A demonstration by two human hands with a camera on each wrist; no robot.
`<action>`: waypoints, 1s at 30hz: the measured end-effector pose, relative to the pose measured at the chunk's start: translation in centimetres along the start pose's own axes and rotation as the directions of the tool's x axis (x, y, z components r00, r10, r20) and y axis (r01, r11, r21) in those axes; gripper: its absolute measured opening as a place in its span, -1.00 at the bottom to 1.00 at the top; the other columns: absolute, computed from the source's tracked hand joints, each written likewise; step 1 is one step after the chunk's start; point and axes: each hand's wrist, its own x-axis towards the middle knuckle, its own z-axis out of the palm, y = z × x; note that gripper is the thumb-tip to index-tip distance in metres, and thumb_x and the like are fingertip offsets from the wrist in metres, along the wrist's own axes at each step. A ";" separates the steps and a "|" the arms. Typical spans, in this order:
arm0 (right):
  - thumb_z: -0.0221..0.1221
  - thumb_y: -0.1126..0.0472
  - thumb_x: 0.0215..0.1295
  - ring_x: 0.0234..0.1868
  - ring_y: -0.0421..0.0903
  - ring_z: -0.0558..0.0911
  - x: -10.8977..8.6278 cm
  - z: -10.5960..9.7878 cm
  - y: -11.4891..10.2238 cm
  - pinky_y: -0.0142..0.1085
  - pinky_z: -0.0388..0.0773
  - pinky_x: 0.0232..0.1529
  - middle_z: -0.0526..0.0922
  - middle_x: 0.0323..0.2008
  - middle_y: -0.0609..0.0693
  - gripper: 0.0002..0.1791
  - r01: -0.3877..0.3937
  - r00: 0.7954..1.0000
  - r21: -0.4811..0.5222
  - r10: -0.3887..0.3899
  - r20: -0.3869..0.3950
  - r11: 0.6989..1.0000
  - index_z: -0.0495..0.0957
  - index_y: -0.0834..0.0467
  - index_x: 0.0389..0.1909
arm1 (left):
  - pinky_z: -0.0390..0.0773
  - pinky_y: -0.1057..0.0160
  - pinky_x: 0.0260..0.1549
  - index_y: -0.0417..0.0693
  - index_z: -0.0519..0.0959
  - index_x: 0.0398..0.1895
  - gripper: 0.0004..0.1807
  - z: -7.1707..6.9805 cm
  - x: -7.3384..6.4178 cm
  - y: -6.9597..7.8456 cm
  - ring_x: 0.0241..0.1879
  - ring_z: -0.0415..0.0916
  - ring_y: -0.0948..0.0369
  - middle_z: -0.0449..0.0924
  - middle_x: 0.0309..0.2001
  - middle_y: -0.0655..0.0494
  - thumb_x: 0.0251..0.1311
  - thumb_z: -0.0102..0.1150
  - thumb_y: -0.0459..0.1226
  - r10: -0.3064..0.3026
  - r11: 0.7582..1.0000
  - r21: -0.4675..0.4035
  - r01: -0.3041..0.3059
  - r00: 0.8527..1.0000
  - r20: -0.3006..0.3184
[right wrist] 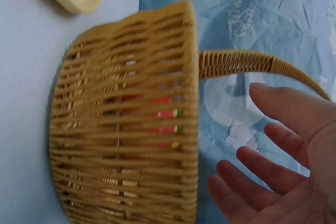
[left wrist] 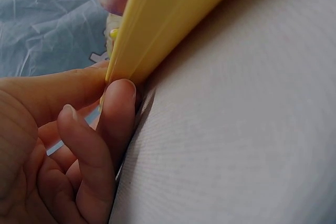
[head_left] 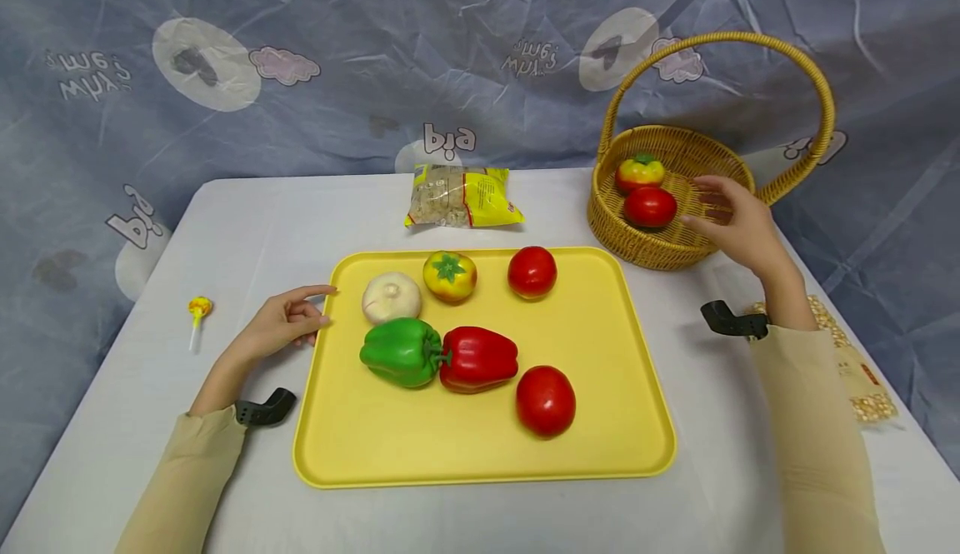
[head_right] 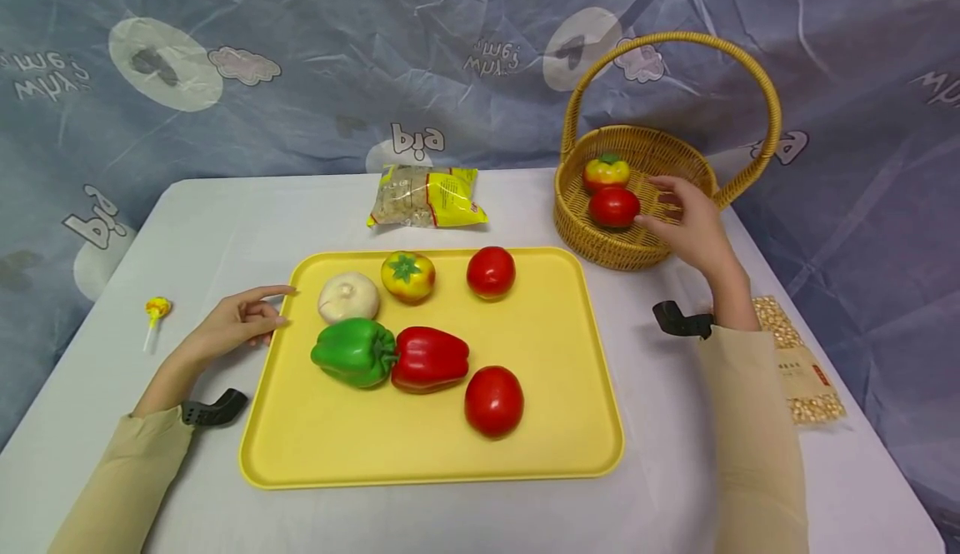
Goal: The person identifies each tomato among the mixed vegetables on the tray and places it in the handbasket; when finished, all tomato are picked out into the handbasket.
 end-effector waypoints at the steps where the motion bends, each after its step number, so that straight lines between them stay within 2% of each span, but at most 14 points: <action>1: 0.20 0.05 0.24 0.12 -0.10 0.41 -0.2 0.0 -0.2 -0.11 0.38 0.27 0.36 0.21 0.21 -0.33 0.006 1.000 0.000 -0.006 -0.011 1.000 0.22 0.07 0.35 | 0.43 0.38 -0.64 -0.21 0.28 0.30 -0.42 0.0 0.0 0.0 -0.63 0.45 0.35 0.54 -0.53 0.30 0.21 0.17 -0.30 0.001 1.000 -0.001 -0.001 1.000 0.000; 3: 0.21 0.08 0.23 0.07 -0.29 0.41 -0.6 0.2 -0.7 -0.40 0.40 0.23 0.38 0.19 0.20 -0.34 0.027 0.999 0.001 -0.027 -0.034 1.000 0.24 0.06 0.34 | 0.43 0.38 -0.64 -0.22 0.28 0.30 -0.42 0.0 0.0 0.0 -0.63 0.45 0.35 0.54 -0.53 0.29 0.21 0.16 -0.31 0.002 1.000 -0.001 -0.002 1.000 0.000; 5: 0.23 0.13 0.21 0.01 -0.46 0.38 -1.0 0.4 -1.3 -0.65 0.37 0.10 0.40 0.19 0.19 -0.35 0.062 0.996 0.012 -0.061 -0.058 0.998 0.26 0.07 0.32 | 0.43 0.38 -0.65 -0.23 0.28 0.29 -0.42 0.0 0.0 0.1 -0.63 0.44 0.34 0.53 -0.53 0.30 0.21 0.16 -0.31 0.004 1.000 -0.002 -0.004 1.000 -0.001; 7: 0.24 0.17 0.19 -0.02 -0.55 0.36 -1.3 0.7 -1.9 -0.79 0.31 -0.02 0.41 0.19 0.18 -0.35 0.092 0.993 0.030 -0.090 -0.081 0.995 0.28 0.10 0.31 | 0.42 0.38 -0.65 -0.23 0.28 0.29 -0.42 0.0 0.0 0.1 -0.63 0.44 0.34 0.53 -0.53 0.30 0.21 0.16 -0.32 0.006 1.000 -0.001 -0.006 1.000 -0.001; 12: 0.26 0.26 0.16 -0.02 -0.60 0.37 -2.0 1.4 -3.3 -0.80 0.32 -0.03 0.43 0.20 0.14 -0.36 0.161 0.981 0.078 -0.151 -0.125 0.984 0.31 0.13 0.29 | 0.42 0.38 -0.65 -0.23 0.29 0.28 -0.43 0.0 -0.1 0.1 -0.64 0.42 0.34 0.53 -0.53 0.28 0.21 0.16 -0.31 0.009 1.000 0.006 -0.009 1.000 -0.004; 18: 0.28 0.34 0.11 0.02 -0.57 0.40 -2.5 2.3 -4.8 -0.82 0.30 -0.03 0.45 0.16 0.19 -0.36 0.253 0.959 0.071 -0.241 -0.148 0.965 0.34 0.16 0.26 | 0.42 0.38 -0.64 -0.21 0.29 0.29 -0.43 0.0 0.0 0.2 -0.63 0.43 0.34 0.53 -0.52 0.25 0.21 0.16 -0.30 0.001 1.000 0.014 -0.001 1.000 -0.003; 25: 0.30 0.41 0.05 -0.02 -0.61 0.36 -2.5 3.5 -5.6 -0.79 0.32 -0.01 0.49 0.10 0.19 -0.36 0.326 0.941 0.050 -0.319 -0.108 0.944 0.36 0.25 0.21 | 0.43 0.37 -0.63 -0.21 0.28 0.29 -0.42 0.0 -0.1 0.3 -0.63 0.43 0.33 0.54 -0.51 0.23 0.21 0.17 -0.31 -0.010 1.000 0.012 0.010 1.000 0.000; 30: 0.32 0.45 0.00 0.00 -0.66 0.34 -2.5 4.4 -6.6 -0.78 0.32 0.02 0.50 0.09 0.17 -0.35 0.369 0.929 0.069 -0.364 -0.066 0.927 0.37 0.27 0.19 | 0.43 0.37 -0.63 -0.20 0.28 0.30 -0.42 0.0 -0.1 0.3 -0.62 0.45 0.33 0.54 -0.51 0.24 0.21 0.17 -0.29 -0.018 1.000 0.009 0.018 1.000 0.000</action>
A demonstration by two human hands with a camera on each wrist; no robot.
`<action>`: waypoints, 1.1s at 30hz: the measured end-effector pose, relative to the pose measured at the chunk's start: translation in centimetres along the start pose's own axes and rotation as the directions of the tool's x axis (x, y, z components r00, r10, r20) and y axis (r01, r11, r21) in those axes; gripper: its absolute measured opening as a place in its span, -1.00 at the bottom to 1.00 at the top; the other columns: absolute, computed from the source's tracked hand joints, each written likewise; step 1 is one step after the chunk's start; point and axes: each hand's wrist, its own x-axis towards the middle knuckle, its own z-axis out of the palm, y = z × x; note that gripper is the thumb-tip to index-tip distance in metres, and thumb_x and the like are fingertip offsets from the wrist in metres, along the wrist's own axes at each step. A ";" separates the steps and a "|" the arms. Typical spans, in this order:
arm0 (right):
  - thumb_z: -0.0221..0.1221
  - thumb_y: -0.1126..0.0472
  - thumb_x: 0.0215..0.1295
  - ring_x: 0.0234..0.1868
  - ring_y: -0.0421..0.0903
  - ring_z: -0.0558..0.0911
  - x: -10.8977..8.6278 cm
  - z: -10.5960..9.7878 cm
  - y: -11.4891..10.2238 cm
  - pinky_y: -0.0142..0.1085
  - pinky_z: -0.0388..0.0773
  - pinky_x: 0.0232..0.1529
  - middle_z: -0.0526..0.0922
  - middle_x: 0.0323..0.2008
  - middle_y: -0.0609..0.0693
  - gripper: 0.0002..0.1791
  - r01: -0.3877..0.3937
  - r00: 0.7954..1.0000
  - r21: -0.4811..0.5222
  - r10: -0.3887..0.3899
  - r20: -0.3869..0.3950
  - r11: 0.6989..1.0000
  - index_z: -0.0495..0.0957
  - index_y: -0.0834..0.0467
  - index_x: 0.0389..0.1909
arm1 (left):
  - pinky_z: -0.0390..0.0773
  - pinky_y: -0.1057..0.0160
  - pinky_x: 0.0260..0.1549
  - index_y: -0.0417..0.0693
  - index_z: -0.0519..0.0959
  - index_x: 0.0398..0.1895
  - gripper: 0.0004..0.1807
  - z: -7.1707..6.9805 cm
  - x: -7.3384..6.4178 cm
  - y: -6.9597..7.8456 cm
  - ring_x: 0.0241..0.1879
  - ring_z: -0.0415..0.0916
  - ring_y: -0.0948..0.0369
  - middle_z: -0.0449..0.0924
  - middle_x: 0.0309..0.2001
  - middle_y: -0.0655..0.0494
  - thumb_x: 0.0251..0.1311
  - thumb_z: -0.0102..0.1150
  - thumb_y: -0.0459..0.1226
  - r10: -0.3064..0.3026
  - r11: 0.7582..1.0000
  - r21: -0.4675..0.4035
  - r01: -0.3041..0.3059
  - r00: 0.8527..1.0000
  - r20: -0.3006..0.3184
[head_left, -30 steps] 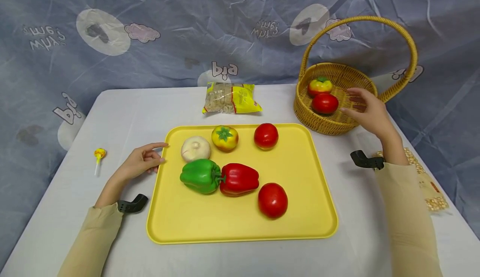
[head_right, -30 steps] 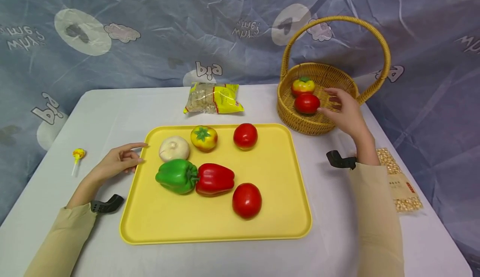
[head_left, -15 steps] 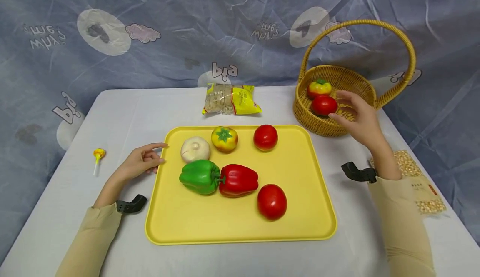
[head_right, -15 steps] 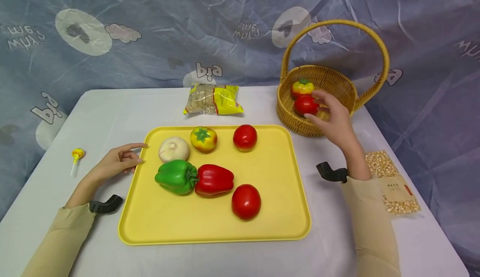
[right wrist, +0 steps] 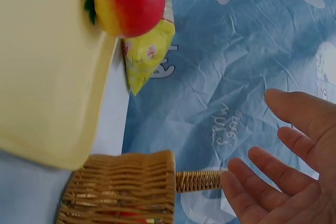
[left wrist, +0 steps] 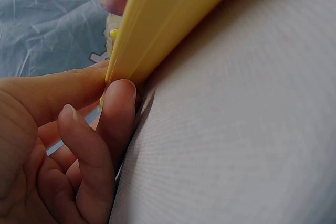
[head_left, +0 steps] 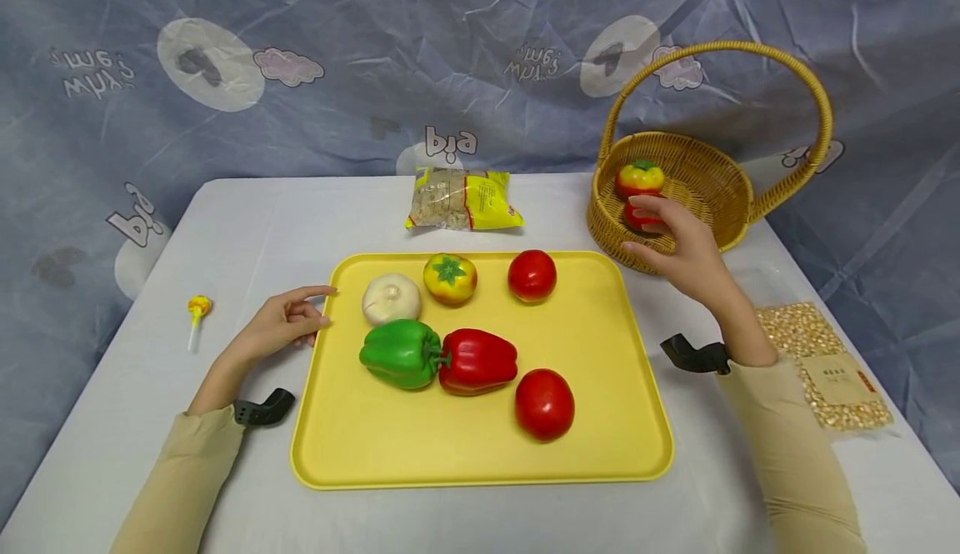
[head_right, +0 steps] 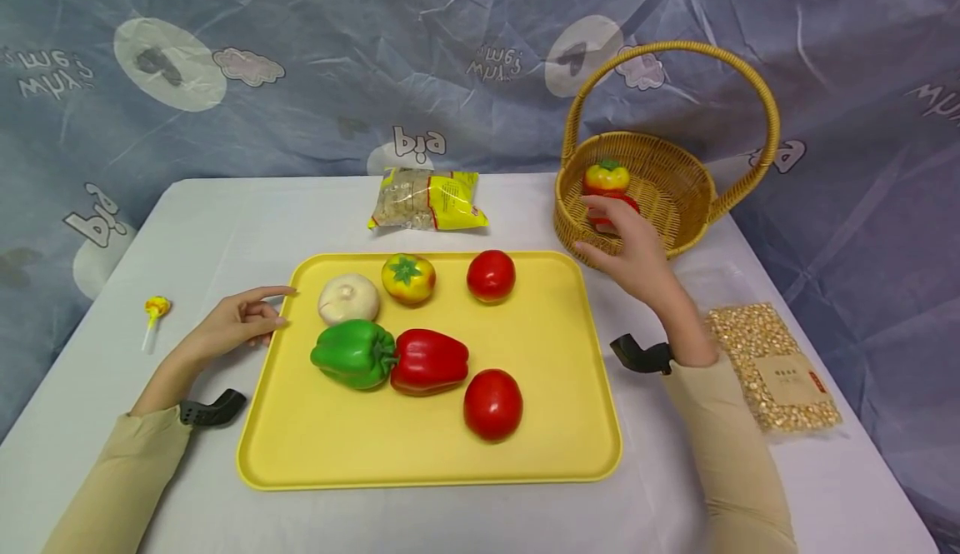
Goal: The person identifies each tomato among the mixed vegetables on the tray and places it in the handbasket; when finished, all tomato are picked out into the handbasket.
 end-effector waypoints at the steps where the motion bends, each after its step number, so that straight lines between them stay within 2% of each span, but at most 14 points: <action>1: 0.32 0.45 0.00 0.01 -0.65 0.35 0.0 0.2 -0.1 -0.78 0.31 0.02 0.50 0.10 0.17 -0.34 0.009 1.000 0.002 -0.009 0.009 1.000 0.37 0.27 0.19 | 0.43 0.38 -0.63 -0.20 0.28 0.30 -0.42 0.0 0.0 -0.1 -0.62 0.45 0.33 0.54 -0.51 0.24 0.22 0.16 -0.29 -0.001 1.000 0.001 0.001 1.000 0.001; 3: 0.33 0.45 0.00 0.03 -0.60 0.37 0.1 0.7 -0.3 -0.80 0.28 0.03 0.49 0.11 0.18 -0.34 0.027 0.999 0.010 -0.028 0.027 1.000 0.38 0.27 0.19 | 0.43 0.38 -0.63 -0.20 0.29 0.29 -0.43 0.0 0.1 -0.2 -0.62 0.45 0.33 0.54 -0.51 0.26 0.22 0.16 -0.29 0.001 1.000 0.002 -0.001 1.000 -0.001; 6: 0.32 0.42 0.02 0.08 -0.30 0.47 0.2 1.3 -0.5 -0.81 0.24 0.05 0.49 0.12 0.20 -0.35 0.052 0.998 0.001 -0.052 0.048 0.999 0.38 0.25 0.20 | 0.43 0.38 -0.64 -0.22 0.29 0.28 -0.44 0.0 0.2 -0.3 -0.62 0.45 0.33 0.54 -0.52 0.28 0.22 0.16 -0.29 0.010 1.000 0.007 -0.010 1.000 -0.005; 10: 0.32 0.39 0.04 0.07 0.07 0.48 0.3 2.1 -0.6 -0.79 0.23 0.07 0.50 0.13 0.20 -0.38 0.077 0.995 -0.015 -0.076 0.067 0.997 0.39 0.24 0.19 | 0.44 0.38 -0.64 -0.22 0.29 0.27 -0.45 -0.1 0.2 -0.4 -0.62 0.46 0.34 0.54 -0.53 0.30 0.22 0.15 -0.29 0.016 1.000 0.008 -0.016 1.000 -0.011; 14: 0.33 0.35 0.05 0.06 0.09 0.50 0.4 2.9 -0.6 -0.72 0.28 0.08 0.50 0.12 0.19 -0.39 0.088 0.991 -0.020 -0.086 0.101 0.996 0.40 0.25 0.18 | 0.43 0.38 -0.64 -0.22 0.29 0.28 -0.44 0.0 0.2 -0.4 -0.62 0.46 0.34 0.55 -0.53 0.30 0.22 0.15 -0.29 0.016 1.000 0.002 -0.016 1.000 -0.009; 18: 0.32 0.30 0.08 0.00 0.03 0.53 0.5 3.7 -0.7 -0.33 0.49 0.09 0.50 0.11 0.16 -0.38 0.080 0.986 -0.021 -0.075 0.151 0.997 0.38 0.23 0.20 | 0.43 0.38 -0.64 -0.22 0.29 0.28 -0.44 0.0 0.2 -0.5 -0.62 0.46 0.34 0.55 -0.53 0.29 0.22 0.15 -0.30 0.014 1.000 -0.001 -0.014 1.000 -0.005; 21: 0.31 0.28 0.09 0.00 0.00 0.52 0.6 4.4 -0.8 -0.05 0.49 0.05 0.50 0.10 0.14 -0.38 0.073 0.980 -0.006 -0.071 0.185 0.997 0.37 0.21 0.21 | 0.43 0.37 -0.64 -0.21 0.29 0.28 -0.44 0.0 0.2 -0.5 -0.62 0.46 0.35 0.54 -0.53 0.30 0.22 0.16 -0.29 0.007 1.000 -0.005 -0.007 1.000 -0.009; 29: 0.28 0.28 0.13 0.10 0.12 0.48 0.9 5.8 -1.1 -0.01 0.50 0.08 0.46 0.15 0.16 -0.39 0.056 0.963 0.069 -0.072 0.258 0.996 0.34 0.23 0.23 | 0.43 0.38 -0.63 -0.17 0.29 0.29 -0.43 0.0 0.3 -0.7 -0.62 0.45 0.36 0.54 -0.54 0.31 0.22 0.16 -0.28 -0.006 1.000 -0.006 0.006 1.000 -0.010; 33: 0.29 0.24 0.13 0.12 0.13 0.46 1.0 6.4 -1.1 0.02 0.49 0.08 0.44 0.17 0.15 -0.37 0.045 0.953 0.081 -0.067 0.297 0.996 0.33 0.20 0.24 | 0.42 0.37 -0.65 -0.20 0.28 0.30 -0.43 0.0 0.3 -0.5 -0.63 0.45 0.36 0.55 -0.53 0.31 0.22 0.15 -0.30 0.012 1.000 -0.021 -0.012 1.000 -0.004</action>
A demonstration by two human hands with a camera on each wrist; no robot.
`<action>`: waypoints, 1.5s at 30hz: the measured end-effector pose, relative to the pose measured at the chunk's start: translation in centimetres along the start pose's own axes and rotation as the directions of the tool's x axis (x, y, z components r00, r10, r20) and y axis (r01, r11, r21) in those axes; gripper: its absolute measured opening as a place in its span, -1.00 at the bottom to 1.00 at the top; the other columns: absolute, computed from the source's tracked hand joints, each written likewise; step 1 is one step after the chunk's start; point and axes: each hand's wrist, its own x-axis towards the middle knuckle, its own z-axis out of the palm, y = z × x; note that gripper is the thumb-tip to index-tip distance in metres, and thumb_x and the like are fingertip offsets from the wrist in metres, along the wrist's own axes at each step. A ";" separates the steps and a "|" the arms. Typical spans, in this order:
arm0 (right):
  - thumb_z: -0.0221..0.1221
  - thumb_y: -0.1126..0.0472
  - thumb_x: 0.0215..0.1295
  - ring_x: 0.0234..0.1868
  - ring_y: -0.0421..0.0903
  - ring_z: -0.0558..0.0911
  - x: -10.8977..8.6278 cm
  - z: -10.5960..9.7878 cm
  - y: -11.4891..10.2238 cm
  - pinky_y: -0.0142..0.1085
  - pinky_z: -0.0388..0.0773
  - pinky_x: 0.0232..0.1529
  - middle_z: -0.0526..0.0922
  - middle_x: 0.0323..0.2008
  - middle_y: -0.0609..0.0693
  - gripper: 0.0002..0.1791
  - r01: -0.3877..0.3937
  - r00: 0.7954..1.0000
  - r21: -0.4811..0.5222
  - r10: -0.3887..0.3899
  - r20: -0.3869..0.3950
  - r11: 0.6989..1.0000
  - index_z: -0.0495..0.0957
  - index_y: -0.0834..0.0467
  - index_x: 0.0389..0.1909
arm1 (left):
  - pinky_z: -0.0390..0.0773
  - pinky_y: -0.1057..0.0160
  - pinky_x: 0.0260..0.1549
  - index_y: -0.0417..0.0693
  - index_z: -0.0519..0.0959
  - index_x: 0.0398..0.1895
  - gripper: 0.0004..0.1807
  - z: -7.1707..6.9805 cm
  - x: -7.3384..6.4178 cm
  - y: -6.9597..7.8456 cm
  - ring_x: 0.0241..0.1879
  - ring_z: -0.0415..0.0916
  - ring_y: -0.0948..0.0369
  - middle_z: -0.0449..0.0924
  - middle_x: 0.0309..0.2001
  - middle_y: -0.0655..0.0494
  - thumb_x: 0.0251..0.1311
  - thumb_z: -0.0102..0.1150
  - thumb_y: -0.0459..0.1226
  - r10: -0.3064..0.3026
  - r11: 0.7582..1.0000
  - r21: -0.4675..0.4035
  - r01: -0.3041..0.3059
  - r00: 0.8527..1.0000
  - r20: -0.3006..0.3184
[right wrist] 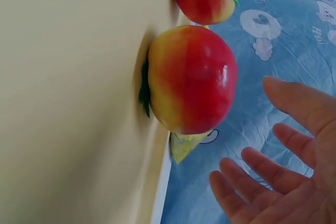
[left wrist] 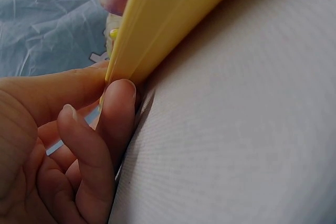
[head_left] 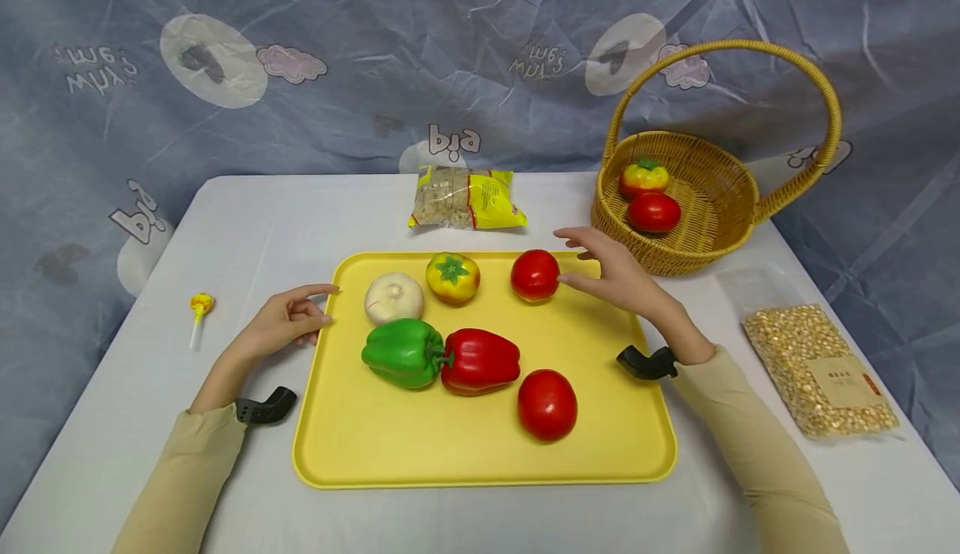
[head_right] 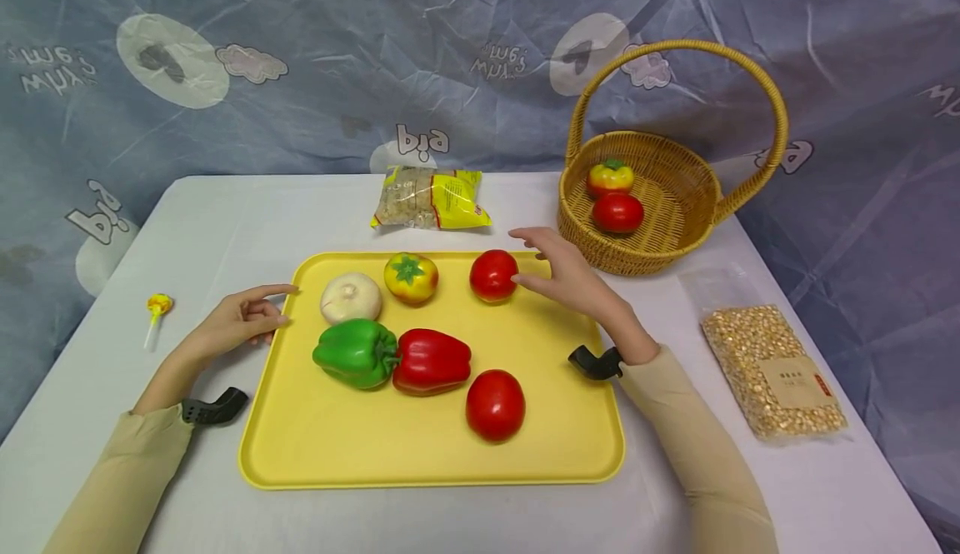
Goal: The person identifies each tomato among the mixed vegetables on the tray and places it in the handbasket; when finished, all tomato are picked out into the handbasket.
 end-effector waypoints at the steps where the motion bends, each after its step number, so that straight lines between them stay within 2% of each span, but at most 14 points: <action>1: 0.30 0.23 0.13 0.12 0.13 0.46 0.1 0.1 0.0 0.02 0.49 0.08 0.44 0.18 0.14 -0.37 0.000 1.000 0.002 0.000 0.009 1.000 0.33 0.19 0.24 | 0.42 0.37 -0.65 -0.21 0.28 0.30 -0.42 0.0 0.0 0.1 -0.63 0.45 0.36 0.55 -0.53 0.32 0.22 0.15 -0.31 0.005 1.000 -0.004 -0.005 1.000 0.002; 8: 0.31 0.20 0.12 0.16 0.08 0.42 0.6 1.3 0.3 0.05 0.46 0.12 0.39 0.22 0.15 -0.31 -0.008 0.996 0.021 0.006 0.087 1.000 0.28 0.16 0.28 | 0.42 0.37 -0.66 -0.24 0.27 0.30 -0.42 0.0 -0.1 0.2 -0.64 0.45 0.35 0.55 -0.53 0.33 0.22 0.15 -0.32 0.021 1.000 -0.016 -0.021 1.000 0.006; 16: 0.34 0.08 0.08 0.23 0.00 0.36 1.3 2.3 -0.1 -0.03 0.37 0.22 0.37 0.24 0.08 -0.23 -0.024 0.985 -0.006 0.025 0.171 1.000 0.25 0.15 0.31 | 0.42 0.37 -0.66 -0.24 0.28 0.29 -0.43 0.0 -0.1 0.2 -0.64 0.44 0.36 0.55 -0.53 0.33 0.22 0.15 -0.32 0.020 1.000 -0.016 -0.020 1.000 0.004; 27: 0.36 0.11 0.06 0.22 0.03 0.35 2.3 3.0 -0.2 0.01 0.41 0.19 0.36 0.22 0.13 -0.21 -0.052 0.973 -0.013 0.053 0.223 0.999 0.24 0.15 0.31 | 0.41 0.37 -0.67 -0.25 0.28 0.29 -0.43 0.0 -0.1 0.2 -0.64 0.45 0.35 0.55 -0.53 0.33 0.22 0.15 -0.33 0.024 1.000 -0.012 -0.024 1.000 0.004; 36: 0.38 0.09 0.03 0.18 0.04 0.39 2.2 3.0 0.2 0.02 0.44 0.14 0.39 0.18 0.13 -0.23 -0.047 0.979 -0.043 0.055 0.194 0.998 0.29 0.12 0.28 | 0.42 0.37 -0.66 -0.23 0.28 0.30 -0.43 0.0 0.0 0.3 -0.64 0.45 0.34 0.56 -0.52 0.32 0.22 0.15 -0.32 0.022 1.000 -0.009 -0.022 1.000 0.009; 45: 0.41 0.10 -0.02 0.16 0.02 0.42 1.5 0.7 0.3 0.01 0.43 0.13 0.44 0.16 0.09 -0.26 -0.010 0.998 -0.066 0.014 0.068 0.998 0.36 0.09 0.23 | 0.42 0.37 -0.65 -0.23 0.28 0.29 -0.43 0.0 -0.1 0.1 -0.63 0.45 0.34 0.55 -0.53 0.31 0.22 0.15 -0.31 0.018 1.000 0.002 -0.018 1.000 0.003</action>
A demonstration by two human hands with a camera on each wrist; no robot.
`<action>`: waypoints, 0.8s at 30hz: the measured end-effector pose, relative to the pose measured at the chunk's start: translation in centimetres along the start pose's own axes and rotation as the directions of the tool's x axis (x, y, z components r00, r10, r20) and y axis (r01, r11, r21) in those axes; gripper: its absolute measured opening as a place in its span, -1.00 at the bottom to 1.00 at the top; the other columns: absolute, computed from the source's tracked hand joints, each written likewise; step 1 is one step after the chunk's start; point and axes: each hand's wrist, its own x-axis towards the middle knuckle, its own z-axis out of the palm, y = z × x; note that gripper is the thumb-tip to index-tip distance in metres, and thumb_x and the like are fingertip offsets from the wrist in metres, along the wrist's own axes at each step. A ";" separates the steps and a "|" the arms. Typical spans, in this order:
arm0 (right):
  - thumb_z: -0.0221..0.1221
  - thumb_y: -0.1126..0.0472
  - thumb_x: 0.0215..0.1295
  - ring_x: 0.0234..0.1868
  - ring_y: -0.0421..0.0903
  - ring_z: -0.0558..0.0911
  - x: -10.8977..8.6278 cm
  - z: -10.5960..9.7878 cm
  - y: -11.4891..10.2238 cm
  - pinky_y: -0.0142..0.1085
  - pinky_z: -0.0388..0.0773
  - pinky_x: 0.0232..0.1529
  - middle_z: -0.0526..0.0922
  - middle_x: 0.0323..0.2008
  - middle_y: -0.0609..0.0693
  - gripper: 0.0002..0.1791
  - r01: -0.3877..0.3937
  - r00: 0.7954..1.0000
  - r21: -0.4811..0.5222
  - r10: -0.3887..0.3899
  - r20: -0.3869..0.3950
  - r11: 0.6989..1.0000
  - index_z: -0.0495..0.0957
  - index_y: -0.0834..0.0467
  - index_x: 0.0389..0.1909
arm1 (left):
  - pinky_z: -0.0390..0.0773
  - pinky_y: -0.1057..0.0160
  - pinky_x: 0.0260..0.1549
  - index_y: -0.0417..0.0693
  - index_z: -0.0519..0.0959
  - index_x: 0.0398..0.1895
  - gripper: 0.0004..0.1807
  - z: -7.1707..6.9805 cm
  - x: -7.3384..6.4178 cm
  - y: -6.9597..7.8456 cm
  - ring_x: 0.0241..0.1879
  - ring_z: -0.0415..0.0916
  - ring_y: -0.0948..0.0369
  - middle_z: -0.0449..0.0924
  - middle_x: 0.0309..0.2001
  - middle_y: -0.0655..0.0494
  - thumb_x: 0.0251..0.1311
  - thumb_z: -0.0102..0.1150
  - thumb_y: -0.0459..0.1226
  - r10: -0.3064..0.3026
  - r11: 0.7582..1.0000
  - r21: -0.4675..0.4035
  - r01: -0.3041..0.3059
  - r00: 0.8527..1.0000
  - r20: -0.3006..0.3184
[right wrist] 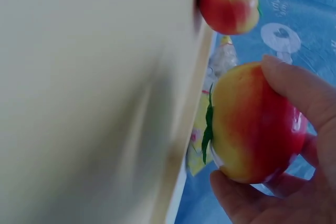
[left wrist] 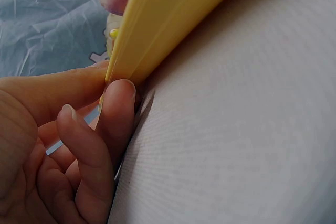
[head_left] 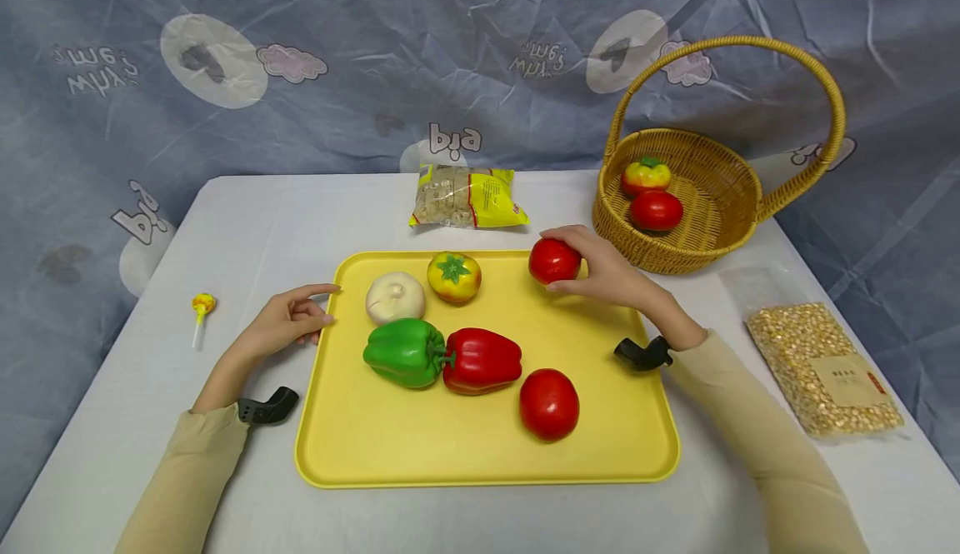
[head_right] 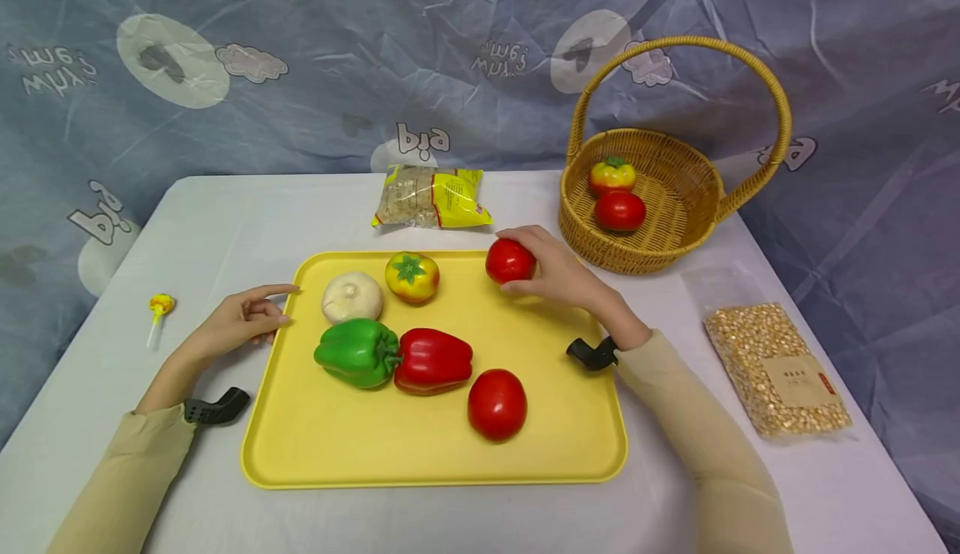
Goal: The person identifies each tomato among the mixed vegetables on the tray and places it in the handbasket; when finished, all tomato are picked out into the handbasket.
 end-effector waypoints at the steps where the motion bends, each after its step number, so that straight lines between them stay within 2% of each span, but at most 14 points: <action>1: 0.42 0.11 -0.03 0.14 0.02 0.43 -0.2 -0.4 0.1 0.01 0.44 0.12 0.45 0.15 0.09 -0.26 0.001 1.000 -0.003 -0.001 -0.018 1.000 0.36 0.10 0.22 | 0.42 0.37 -0.65 -0.23 0.28 0.29 -0.43 0.0 0.0 0.0 -0.63 0.45 0.34 0.55 -0.53 0.32 0.22 0.15 -0.31 -0.002 1.000 0.003 0.002 1.000 -0.002; 4: 0.43 0.14 -0.05 0.12 0.04 0.45 -0.7 -1.5 0.6 0.01 0.44 0.11 0.46 0.14 0.12 -0.25 -0.005 0.997 -0.018 0.003 -0.078 1.000 0.36 0.14 0.22 | 0.42 0.37 -0.66 -0.23 0.29 0.29 -0.44 0.0 0.1 0.0 -0.64 0.45 0.34 0.56 -0.53 0.32 0.23 0.15 -0.30 -0.007 1.000 0.011 0.007 1.000 -0.006; 9: 0.41 0.23 -0.05 0.15 0.11 0.42 -1.7 -3.8 1.5 0.10 0.41 0.12 0.43 0.19 0.18 -0.23 -0.058 0.984 0.004 0.058 -0.171 0.998 0.34 0.17 0.25 | 0.41 0.37 -0.66 -0.23 0.29 0.28 -0.44 -0.1 0.1 -0.1 -0.64 0.45 0.35 0.56 -0.53 0.34 0.23 0.15 -0.29 -0.010 1.000 0.013 0.010 1.000 -0.006; 11: 0.40 0.25 -0.03 0.15 0.11 0.41 -2.0 -4.6 1.8 0.07 0.42 0.12 0.42 0.20 0.19 -0.24 -0.081 0.976 0.010 0.081 -0.204 0.997 0.33 0.16 0.25 | 0.41 0.37 -0.66 -0.23 0.29 0.28 -0.44 -0.1 0.1 -0.1 -0.64 0.45 0.35 0.56 -0.53 0.33 0.23 0.15 -0.29 -0.009 1.000 0.012 0.009 1.000 -0.006; 14: 0.38 0.24 0.00 0.10 0.06 0.43 -2.3 -5.8 2.2 -0.33 0.44 0.10 0.42 0.20 0.16 -0.25 -0.132 0.962 0.023 0.133 -0.238 0.991 0.32 0.14 0.27 | 0.42 0.37 -0.66 -0.22 0.29 0.28 -0.44 -0.1 0.1 -0.3 -0.64 0.44 0.35 0.55 -0.54 0.33 0.23 0.15 -0.29 -0.008 1.000 0.012 0.008 1.000 -0.010; 16: 0.37 0.23 0.03 0.05 0.04 0.44 -2.5 -6.4 2.5 -0.59 0.39 -0.05 0.41 0.20 0.17 -0.24 -0.172 0.953 0.044 0.177 -0.244 0.984 0.30 0.12 0.29 | 0.42 0.38 -0.66 -0.20 0.29 0.29 -0.44 -0.1 0.2 -0.4 -0.64 0.44 0.35 0.54 -0.55 0.32 0.23 0.15 -0.29 -0.013 1.000 0.013 0.013 1.000 -0.010; 18: 0.35 0.21 0.06 0.02 0.03 0.45 -2.7 -6.9 2.6 -0.75 0.31 -0.17 0.39 0.21 0.18 -0.23 -0.214 0.944 0.073 0.225 -0.240 0.974 0.27 0.10 0.31 | 0.42 0.38 -0.65 -0.19 0.29 0.29 -0.44 -0.1 0.2 -0.5 -0.64 0.44 0.35 0.53 -0.55 0.32 0.23 0.15 -0.29 -0.015 1.000 0.013 0.015 1.000 -0.010; 19: 0.34 0.20 0.08 0.03 0.04 0.44 -2.7 -7.2 2.8 -0.75 0.31 -0.18 0.37 0.22 0.18 -0.23 -0.237 0.940 0.085 0.251 -0.233 0.968 0.25 0.10 0.33 | 0.42 0.38 -0.65 -0.18 0.29 0.29 -0.44 -0.1 0.2 -0.5 -0.63 0.44 0.35 0.53 -0.55 0.32 0.22 0.16 -0.28 -0.017 1.000 0.014 0.017 1.000 -0.010; 20: 0.33 0.19 0.09 0.05 0.06 0.44 -2.8 -7.4 2.9 -0.67 0.41 -0.11 0.35 0.24 0.18 -0.24 -0.258 0.935 0.098 0.274 -0.226 0.961 0.23 0.09 0.33 | 0.42 0.38 -0.65 -0.17 0.29 0.29 -0.44 -0.1 0.2 -0.5 -0.63 0.44 0.34 0.53 -0.55 0.32 0.22 0.16 -0.29 -0.019 1.000 0.015 0.019 1.000 -0.009; 22: 0.30 0.15 0.13 0.10 0.13 0.41 -2.8 -7.8 3.3 -0.40 0.52 0.05 0.31 0.26 0.18 -0.24 -0.298 0.925 0.117 0.317 -0.212 0.947 0.20 0.07 0.35 | 0.42 0.38 -0.65 -0.18 0.29 0.29 -0.44 -0.1 0.2 -0.5 -0.63 0.44 0.34 0.53 -0.56 0.31 0.23 0.15 -0.29 -0.017 1.000 0.014 0.018 1.000 -0.007; 24: 0.26 0.11 0.17 0.17 0.18 0.36 -2.9 -8.1 3.8 -0.06 0.47 0.17 0.28 0.28 0.18 -0.24 -0.342 0.911 0.136 0.364 -0.195 0.930 0.16 0.05 0.36 | 0.43 0.38 -0.64 -0.18 0.29 0.29 -0.44 -0.1 0.1 -0.5 -0.63 0.44 0.34 0.53 -0.56 0.31 0.23 0.15 -0.29 -0.017 1.000 0.015 0.017 1.000 -0.007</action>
